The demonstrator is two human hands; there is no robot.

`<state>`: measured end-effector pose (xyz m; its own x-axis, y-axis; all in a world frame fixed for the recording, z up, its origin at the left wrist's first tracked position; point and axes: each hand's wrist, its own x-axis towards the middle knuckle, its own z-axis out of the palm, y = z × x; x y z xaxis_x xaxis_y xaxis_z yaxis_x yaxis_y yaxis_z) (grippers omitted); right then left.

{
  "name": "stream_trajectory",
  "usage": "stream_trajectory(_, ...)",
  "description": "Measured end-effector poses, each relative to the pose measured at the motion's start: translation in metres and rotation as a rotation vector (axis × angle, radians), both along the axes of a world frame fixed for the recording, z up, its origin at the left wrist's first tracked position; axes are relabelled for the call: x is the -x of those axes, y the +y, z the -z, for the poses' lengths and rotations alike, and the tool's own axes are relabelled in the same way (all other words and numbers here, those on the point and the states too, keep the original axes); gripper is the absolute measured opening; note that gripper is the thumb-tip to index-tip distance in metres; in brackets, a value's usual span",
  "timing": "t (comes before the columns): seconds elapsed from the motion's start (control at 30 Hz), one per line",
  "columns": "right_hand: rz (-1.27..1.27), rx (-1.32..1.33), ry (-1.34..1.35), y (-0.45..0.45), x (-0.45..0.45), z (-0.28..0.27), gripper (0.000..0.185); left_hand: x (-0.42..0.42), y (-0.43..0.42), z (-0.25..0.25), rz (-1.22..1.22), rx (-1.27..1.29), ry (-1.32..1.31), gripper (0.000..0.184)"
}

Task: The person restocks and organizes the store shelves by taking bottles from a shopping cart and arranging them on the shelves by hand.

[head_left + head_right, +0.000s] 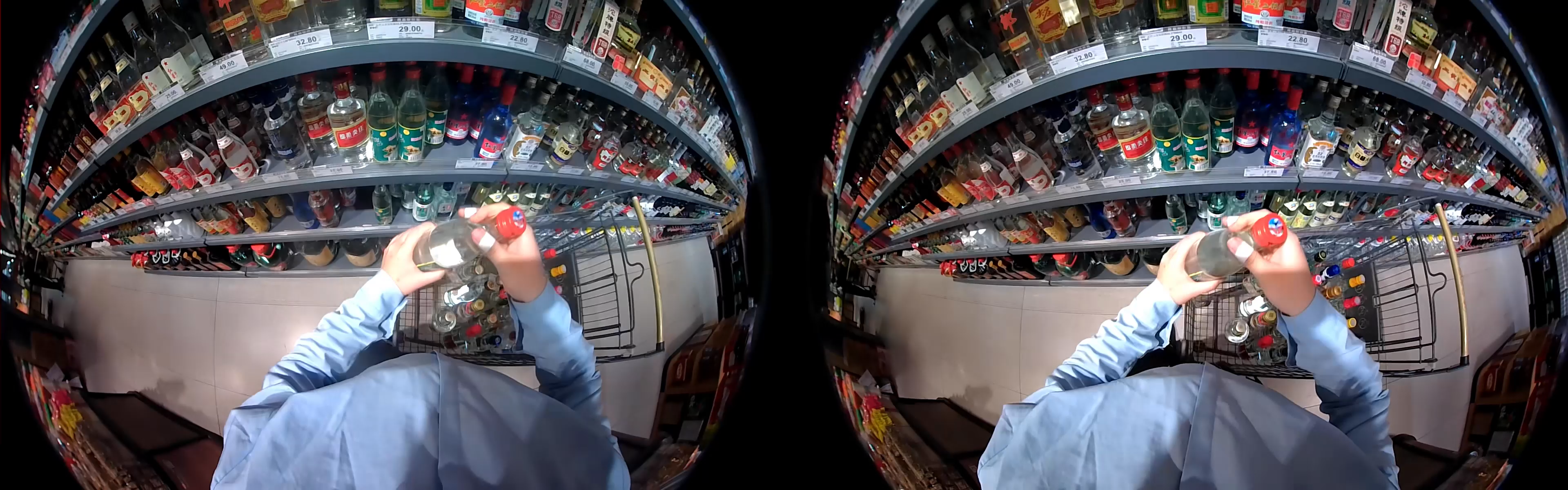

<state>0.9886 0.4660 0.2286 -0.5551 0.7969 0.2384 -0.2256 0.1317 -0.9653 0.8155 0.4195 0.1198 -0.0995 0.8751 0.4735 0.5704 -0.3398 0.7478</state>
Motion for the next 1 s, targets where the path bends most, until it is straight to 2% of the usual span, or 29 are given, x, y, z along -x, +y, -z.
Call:
stream_trajectory(0.1, 0.029, -0.104, 0.018, 0.025, 0.013, -0.027, 0.017, 0.013, 0.051, -0.026, -0.011, -0.072, 0.073, 0.071)
stream_trajectory(0.17, 0.092, -0.246, 0.038, 0.046, 0.030, -0.034, 0.018, 0.024, 0.097, -0.033, -0.056, -0.220, 0.106, 0.072)
stream_trajectory(0.23, 0.187, -0.453, -0.084, 0.070, 0.048, -0.038, 0.019, 0.027, 0.133, -0.041, -0.082, -0.211, 0.028, 0.075)
stream_trajectory(0.3, 0.252, -0.504, -0.144, 0.095, 0.061, -0.037, 0.019, 0.029, 0.166, -0.030, -0.151, -0.163, 0.008, 0.084)
stream_trajectory(0.37, 0.262, -0.468, -0.116, 0.127, 0.067, -0.028, 0.019, 0.023, 0.181, -0.027, -0.230, -0.099, -0.074, 0.086)
stream_trajectory(0.43, 0.245, -0.361, -0.043, 0.148, 0.073, -0.029, 0.020, 0.021, 0.195, -0.019, -0.204, -0.059, -0.218, 0.085)
stream_trajectory(0.5, 0.227, -0.427, -0.096, 0.169, 0.077, -0.026, 0.020, 0.020, 0.207, -0.005, -0.263, -0.122, -0.188, 0.079)
stream_trajectory(0.63, 0.205, -0.404, -0.157, 0.202, 0.090, -0.014, 0.020, 0.026, 0.218, 0.016, -0.171, -0.061, -0.369, 0.071)
stream_trajectory(0.7, 0.194, -0.418, -0.191, 0.216, 0.096, -0.007, 0.020, 0.030, 0.219, 0.024, -0.153, -0.031, -0.357, 0.070)
stream_trajectory(0.87, 0.141, -0.375, -0.238, 0.235, 0.106, -0.004, 0.020, 0.032, 0.215, 0.035, -0.133, -0.140, -0.317, 0.071)
stream_trajectory(1.0, 0.224, -0.406, -0.332, 0.250, 0.109, 0.000, 0.024, 0.029, 0.213, 0.039, -0.178, -0.125, -0.283, 0.069)
